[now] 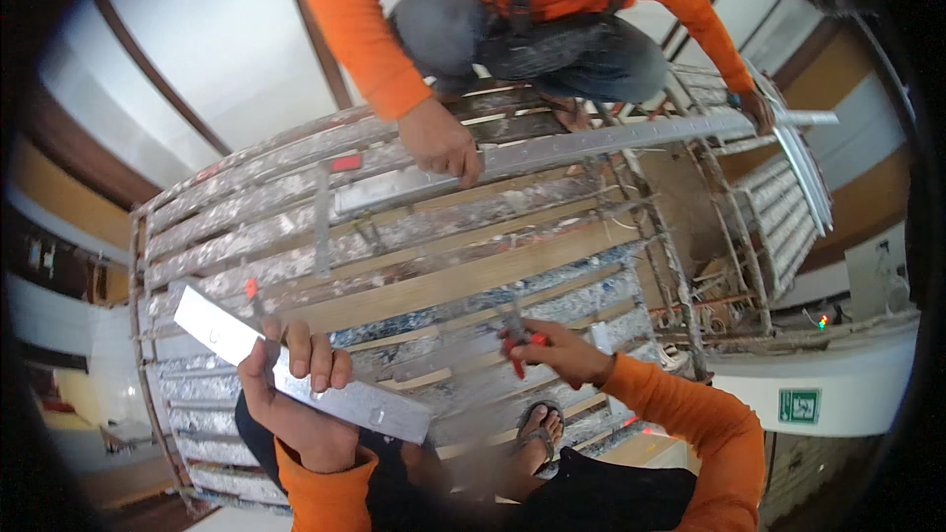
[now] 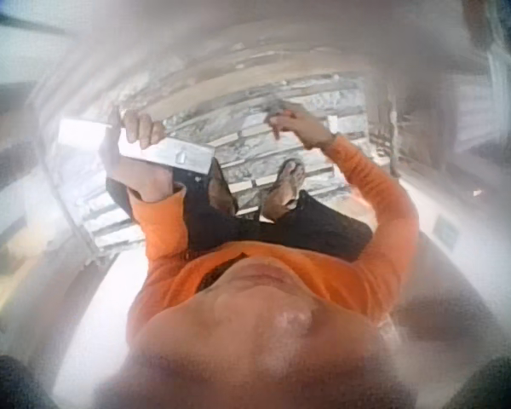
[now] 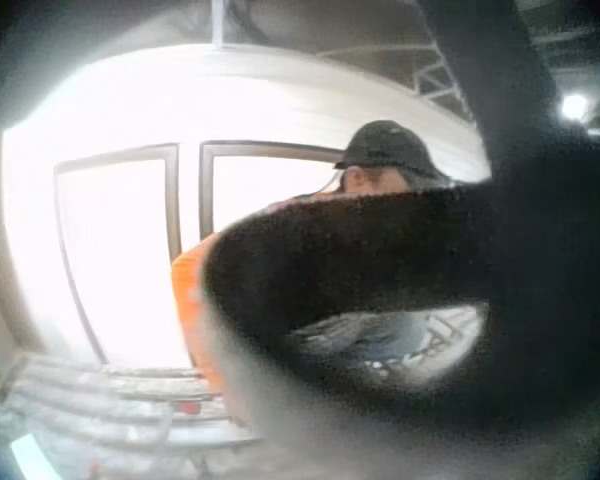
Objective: The person uses tin snips to cut a long metal strip into shorter segments while standing on scaffolding. They repeatedly position the strip, cut it, and then use a hammer to tap the cut edges, likely to flatten or align them.
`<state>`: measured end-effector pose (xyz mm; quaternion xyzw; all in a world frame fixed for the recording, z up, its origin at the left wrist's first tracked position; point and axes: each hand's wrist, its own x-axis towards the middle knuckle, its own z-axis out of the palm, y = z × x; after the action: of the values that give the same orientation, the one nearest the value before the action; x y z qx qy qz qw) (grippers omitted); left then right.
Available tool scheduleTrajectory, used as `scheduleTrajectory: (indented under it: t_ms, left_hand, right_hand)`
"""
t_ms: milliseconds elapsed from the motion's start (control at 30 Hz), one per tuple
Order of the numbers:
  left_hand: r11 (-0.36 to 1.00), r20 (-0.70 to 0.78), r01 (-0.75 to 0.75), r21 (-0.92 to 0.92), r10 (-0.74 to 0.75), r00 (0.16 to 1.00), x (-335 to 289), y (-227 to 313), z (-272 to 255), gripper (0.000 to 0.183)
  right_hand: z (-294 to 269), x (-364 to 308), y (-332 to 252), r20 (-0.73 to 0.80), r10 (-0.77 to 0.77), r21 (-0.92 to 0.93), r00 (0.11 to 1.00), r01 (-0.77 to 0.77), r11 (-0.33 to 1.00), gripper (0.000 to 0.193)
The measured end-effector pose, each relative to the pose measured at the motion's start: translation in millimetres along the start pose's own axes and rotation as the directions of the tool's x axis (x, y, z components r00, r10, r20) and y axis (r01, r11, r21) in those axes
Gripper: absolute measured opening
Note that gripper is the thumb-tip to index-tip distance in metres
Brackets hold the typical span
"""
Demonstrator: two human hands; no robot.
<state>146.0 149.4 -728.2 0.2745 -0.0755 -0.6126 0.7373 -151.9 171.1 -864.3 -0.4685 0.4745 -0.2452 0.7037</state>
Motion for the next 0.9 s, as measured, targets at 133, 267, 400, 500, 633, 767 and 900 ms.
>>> scheduleTrajectory:
  t_ms: [133,267,400,500,633,767,900]
  left_hand:
    - [0.994,-0.048,0.063,0.095,-0.058,0.997,-5.1,-26.8,-1.0,0.024]
    - [0.983,-0.040,0.108,0.149,-0.103,0.994,-3.3,-39.8,-15.1,0.033]
    - [0.943,-0.262,0.096,0.318,-0.009,0.965,-6.5,-50.4,2.3,0.033]
    - [0.830,-0.176,0.237,0.504,-0.170,0.970,-5.2,-46.0,-23.5,0.031]
    - [0.636,-0.057,0.254,0.728,-0.314,0.948,-16.1,-70.4,-35.8,0.042]
    - [0.740,0.056,0.274,0.614,-0.386,0.921,-32.0,-92.9,-40.3,0.054]
    - [0.705,-0.049,0.276,0.653,-0.325,0.945,-28.6,-95.3,-38.1,0.045]
  right_hand:
    - [20.5,-13.1,-9.3,0.131,0.033,0.117,0.991,-0.048,0.992,0.048]
    - [30.8,-23.8,-23.1,0.151,0.121,0.169,0.981,-0.146,0.975,0.047]
    - [27.8,-23.9,-10.2,0.289,0.072,0.445,0.955,-0.201,0.873,0.045]
    - [31.0,-24.4,-39.8,0.222,0.070,0.421,0.972,-0.161,0.893,0.044]
    - [42.2,-24.0,-68.7,0.074,-0.067,0.200,0.995,0.051,0.978,0.055]
    - [54.4,-23.1,-83.6,0.064,-0.126,0.181,0.990,0.113,0.977,0.052]
    - [48.2,-16.3,-81.9,0.063,-0.004,0.218,0.998,-0.009,0.976,0.054]
